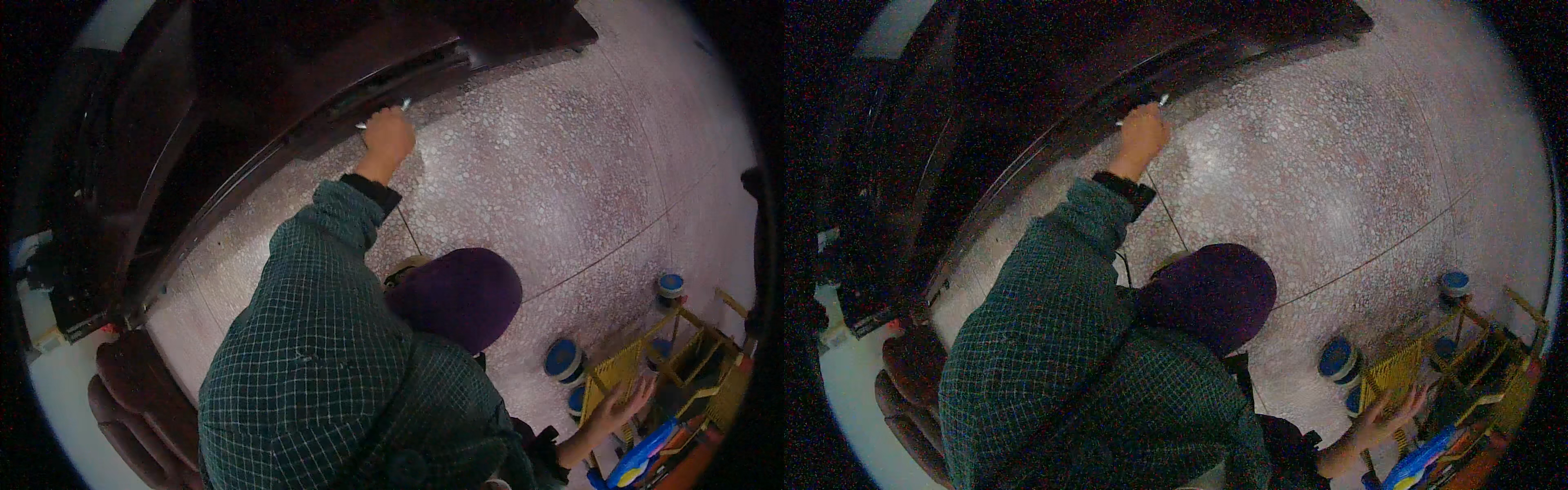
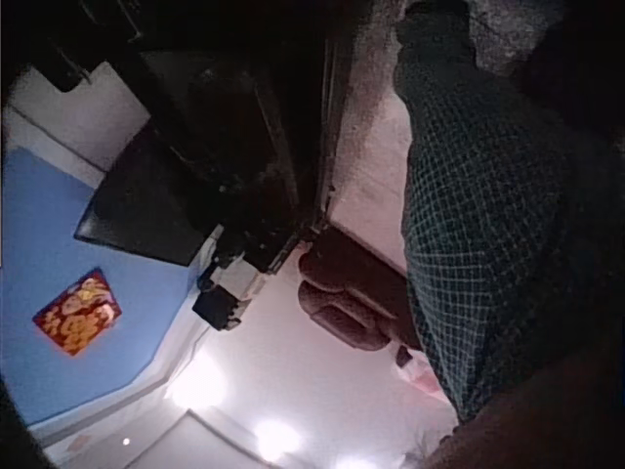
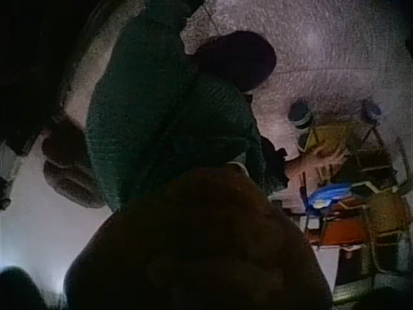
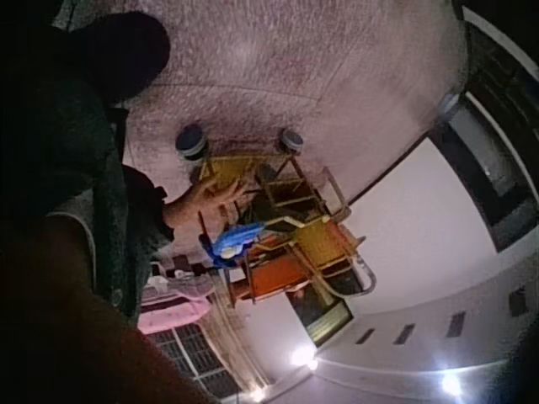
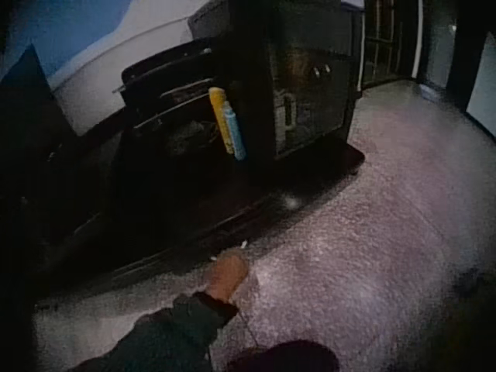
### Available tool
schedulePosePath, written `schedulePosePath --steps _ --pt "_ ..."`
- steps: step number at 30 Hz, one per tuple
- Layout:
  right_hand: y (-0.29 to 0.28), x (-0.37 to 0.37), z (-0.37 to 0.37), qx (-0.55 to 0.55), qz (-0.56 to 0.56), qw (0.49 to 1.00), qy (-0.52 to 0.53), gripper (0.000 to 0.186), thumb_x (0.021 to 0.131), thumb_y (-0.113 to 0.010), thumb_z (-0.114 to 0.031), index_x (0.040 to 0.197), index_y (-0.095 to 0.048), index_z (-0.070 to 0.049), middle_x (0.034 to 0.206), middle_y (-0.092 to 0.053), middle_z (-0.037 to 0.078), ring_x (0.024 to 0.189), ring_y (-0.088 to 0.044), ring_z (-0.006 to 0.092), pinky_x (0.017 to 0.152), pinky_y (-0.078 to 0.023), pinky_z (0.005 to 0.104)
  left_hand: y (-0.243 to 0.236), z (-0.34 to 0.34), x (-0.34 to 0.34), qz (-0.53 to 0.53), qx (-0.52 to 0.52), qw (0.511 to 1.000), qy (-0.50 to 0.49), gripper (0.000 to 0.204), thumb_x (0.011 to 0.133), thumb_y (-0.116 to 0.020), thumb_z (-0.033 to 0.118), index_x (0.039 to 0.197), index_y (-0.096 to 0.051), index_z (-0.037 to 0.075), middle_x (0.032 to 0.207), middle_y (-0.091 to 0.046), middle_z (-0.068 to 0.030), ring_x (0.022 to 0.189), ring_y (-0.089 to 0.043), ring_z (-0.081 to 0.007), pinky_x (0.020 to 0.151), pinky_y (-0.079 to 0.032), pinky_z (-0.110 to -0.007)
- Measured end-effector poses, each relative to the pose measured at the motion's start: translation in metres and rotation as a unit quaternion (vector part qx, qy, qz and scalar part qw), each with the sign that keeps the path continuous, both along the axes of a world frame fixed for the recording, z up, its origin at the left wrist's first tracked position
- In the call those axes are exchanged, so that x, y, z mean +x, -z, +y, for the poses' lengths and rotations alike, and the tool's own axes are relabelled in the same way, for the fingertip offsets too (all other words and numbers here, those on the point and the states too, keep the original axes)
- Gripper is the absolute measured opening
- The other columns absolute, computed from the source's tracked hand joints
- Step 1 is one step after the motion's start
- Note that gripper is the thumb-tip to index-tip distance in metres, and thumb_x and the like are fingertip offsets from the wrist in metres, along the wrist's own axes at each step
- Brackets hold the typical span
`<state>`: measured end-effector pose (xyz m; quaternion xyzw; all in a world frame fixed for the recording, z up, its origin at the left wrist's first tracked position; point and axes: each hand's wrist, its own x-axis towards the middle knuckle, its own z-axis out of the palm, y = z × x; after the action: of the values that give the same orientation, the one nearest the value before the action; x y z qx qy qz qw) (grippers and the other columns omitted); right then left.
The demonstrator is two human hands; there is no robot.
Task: The person cleans a child's wicker chair with a blue cloth, then uses a green zip tie to secure the blue plastic tray to the chair frame. The person threads the zip tie through the tray and around the frame, tightens it, and opens a drawer to retrieve additional items.
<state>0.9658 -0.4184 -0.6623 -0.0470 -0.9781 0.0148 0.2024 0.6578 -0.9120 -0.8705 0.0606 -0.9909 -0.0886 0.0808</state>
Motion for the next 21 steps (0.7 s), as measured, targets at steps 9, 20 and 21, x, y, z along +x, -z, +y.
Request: schedulePosePath --steps 9,20,21 --pt "0.017 -0.023 -0.041 -0.064 -0.039 0.997 -0.008 0.039 0.086 -0.052 -0.014 0.123 -0.043 -0.006 0.132 -0.037 0.017 0.123 -0.033 0.0350 0.100 -0.028 0.0476 -0.008 0.067 0.088 -0.124 0.119 0.981 0.086 0.036 0.073 -0.060 0.024 0.096 -0.051 -0.003 0.089 -0.055 -0.0187 0.085 -0.054 -0.0349 0.073 -0.044 -0.044" --pt "0.028 -0.033 -0.079 -0.099 -0.096 0.990 0.018 0.039 0.084 -0.052 -0.013 0.122 -0.044 -0.003 0.132 -0.036 0.017 0.123 -0.033 0.0342 0.099 -0.028 0.0448 -0.007 0.065 0.101 -0.117 0.164 0.968 0.148 0.039 0.070 -0.057 0.016 0.101 -0.049 -0.007 0.091 -0.055 -0.0198 0.083 -0.056 -0.0337 0.073 -0.045 -0.042" --pt "0.030 -0.035 -0.083 -0.109 -0.097 0.989 0.021 0.039 0.084 -0.052 -0.012 0.122 -0.044 -0.003 0.132 -0.036 0.017 0.123 -0.033 0.0340 0.099 -0.029 0.0442 -0.010 0.064 0.100 -0.128 0.158 0.967 0.152 0.040 0.071 -0.058 0.016 0.102 -0.048 -0.007 0.092 -0.055 -0.0200 0.084 -0.056 -0.0338 0.073 -0.045 -0.042"
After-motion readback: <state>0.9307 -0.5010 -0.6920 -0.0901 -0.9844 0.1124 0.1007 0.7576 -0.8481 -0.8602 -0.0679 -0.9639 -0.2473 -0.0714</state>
